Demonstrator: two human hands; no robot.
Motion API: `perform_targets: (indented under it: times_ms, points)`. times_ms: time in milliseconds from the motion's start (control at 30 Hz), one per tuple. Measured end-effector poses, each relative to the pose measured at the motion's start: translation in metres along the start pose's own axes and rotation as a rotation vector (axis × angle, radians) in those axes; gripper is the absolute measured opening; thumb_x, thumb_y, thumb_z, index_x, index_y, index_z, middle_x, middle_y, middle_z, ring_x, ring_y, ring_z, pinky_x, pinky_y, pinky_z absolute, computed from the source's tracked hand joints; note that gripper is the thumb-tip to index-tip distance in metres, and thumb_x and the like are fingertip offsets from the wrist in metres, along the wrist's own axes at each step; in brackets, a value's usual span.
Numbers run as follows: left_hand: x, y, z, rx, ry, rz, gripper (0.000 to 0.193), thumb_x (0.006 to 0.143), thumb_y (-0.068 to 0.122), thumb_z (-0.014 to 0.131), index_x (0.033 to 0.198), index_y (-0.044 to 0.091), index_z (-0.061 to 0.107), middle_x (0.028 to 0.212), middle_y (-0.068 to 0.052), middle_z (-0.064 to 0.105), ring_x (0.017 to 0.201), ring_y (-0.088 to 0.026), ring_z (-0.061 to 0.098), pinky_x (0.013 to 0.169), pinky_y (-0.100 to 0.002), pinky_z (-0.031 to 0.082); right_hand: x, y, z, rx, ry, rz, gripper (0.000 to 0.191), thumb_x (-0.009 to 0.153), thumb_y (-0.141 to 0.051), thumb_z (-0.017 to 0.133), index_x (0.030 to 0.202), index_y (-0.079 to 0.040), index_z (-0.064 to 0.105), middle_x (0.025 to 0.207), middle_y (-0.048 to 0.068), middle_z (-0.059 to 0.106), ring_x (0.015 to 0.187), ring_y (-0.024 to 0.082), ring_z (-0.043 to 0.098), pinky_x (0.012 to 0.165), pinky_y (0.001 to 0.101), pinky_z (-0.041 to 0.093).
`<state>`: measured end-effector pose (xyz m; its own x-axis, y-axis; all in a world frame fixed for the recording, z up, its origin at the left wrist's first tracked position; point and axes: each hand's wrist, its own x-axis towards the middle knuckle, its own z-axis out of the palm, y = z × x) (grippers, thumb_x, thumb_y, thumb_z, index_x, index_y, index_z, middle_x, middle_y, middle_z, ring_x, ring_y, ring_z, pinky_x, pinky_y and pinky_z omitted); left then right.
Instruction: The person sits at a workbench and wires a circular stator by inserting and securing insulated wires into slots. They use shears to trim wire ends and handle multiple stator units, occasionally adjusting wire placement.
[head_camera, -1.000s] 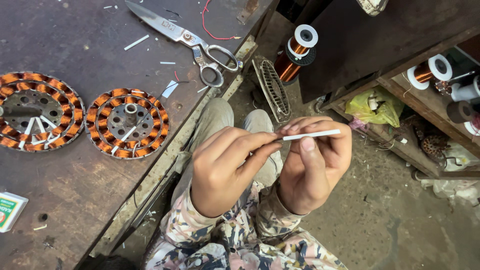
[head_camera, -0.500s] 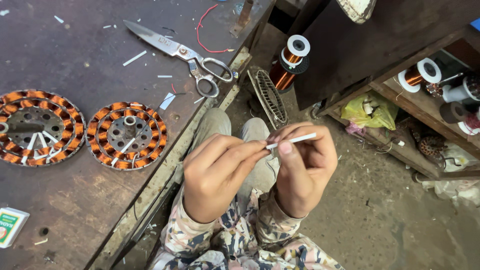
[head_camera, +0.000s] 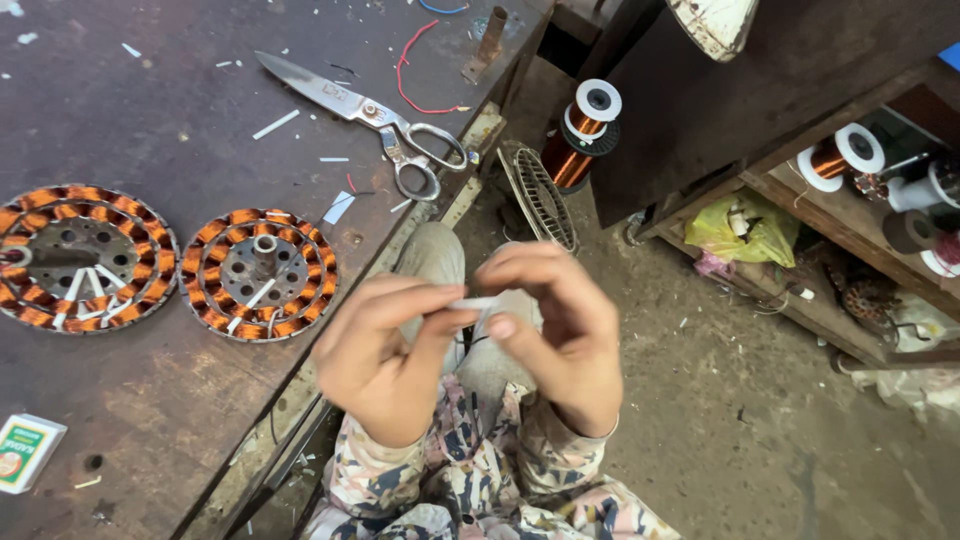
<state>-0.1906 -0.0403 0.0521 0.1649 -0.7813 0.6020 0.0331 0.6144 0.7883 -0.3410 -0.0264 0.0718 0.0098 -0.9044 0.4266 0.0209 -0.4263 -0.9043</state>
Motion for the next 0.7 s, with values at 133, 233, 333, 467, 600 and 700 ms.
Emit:
perform_targets:
  times_ms: [133,233,333,467,600,700]
  points:
    - [-0.017,-0.016,0.000,-0.305,0.160,-0.106,0.019,0.102,0.003,0.073,0.114,-0.005,0.061,0.112,-0.015,0.065,0.087,-0.013,0.066,0.077,-0.024,0.058,0.000,0.002,0.007,-0.159,-0.240,0.048,0.017,0.092,-0.001,0.075,0.107,0.005,0.070,0.105,0.009,0.073,0.102,0.017,0.070,0.093,0.0311,0.054]
    - [-0.024,-0.025,0.003,-0.360,0.147,-0.138,0.020,0.103,0.003,0.072,0.115,-0.005,0.058,0.111,-0.015,0.064,0.087,-0.012,0.063,0.079,-0.023,0.056,-0.004,0.007,0.011,-0.027,-0.235,0.127,0.011,0.094,0.001,0.074,0.104,0.005,0.071,0.099,0.008,0.073,0.095,0.016,0.069,0.088,0.0303,0.054]
    - [-0.025,-0.028,0.006,-0.410,0.110,-0.181,0.022,0.101,0.003,0.074,0.114,-0.005,0.059,0.110,-0.015,0.064,0.090,-0.012,0.061,0.083,-0.024,0.054,-0.011,0.013,0.011,0.067,-0.189,0.148,0.012,0.096,0.003,0.071,0.107,0.006,0.070,0.102,0.011,0.071,0.099,0.017,0.066,0.090,0.0311,0.052]
    - [-0.016,-0.023,0.008,-0.411,0.012,-0.147,0.018,0.099,0.001,0.074,0.112,-0.005,0.064,0.112,-0.014,0.062,0.099,-0.015,0.061,0.087,-0.025,0.053,-0.019,0.021,0.016,0.032,-0.049,0.064,0.010,0.101,0.002,0.064,0.111,0.005,0.064,0.106,0.009,0.066,0.099,0.015,0.062,0.090,0.0280,0.049]
    - [-0.001,-0.019,0.007,-0.338,-0.205,-0.145,0.007,0.101,-0.002,0.070,0.106,-0.007,0.068,0.124,-0.014,0.059,0.112,-0.018,0.060,0.101,-0.027,0.049,-0.024,0.028,0.018,0.040,0.173,0.096,0.008,0.106,0.000,0.060,0.112,0.003,0.058,0.109,0.009,0.064,0.096,0.013,0.059,0.083,0.0247,0.048]
    - [0.011,-0.021,0.004,-0.520,-0.327,-0.461,0.013,0.095,0.000,0.069,0.106,-0.007,0.069,0.124,-0.013,0.059,0.087,-0.017,0.064,0.067,-0.028,0.056,-0.018,0.035,0.016,0.419,0.197,0.059,0.019,0.107,-0.001,0.062,0.122,0.001,0.051,0.103,0.010,0.065,0.076,0.011,0.059,0.067,0.0238,0.048]
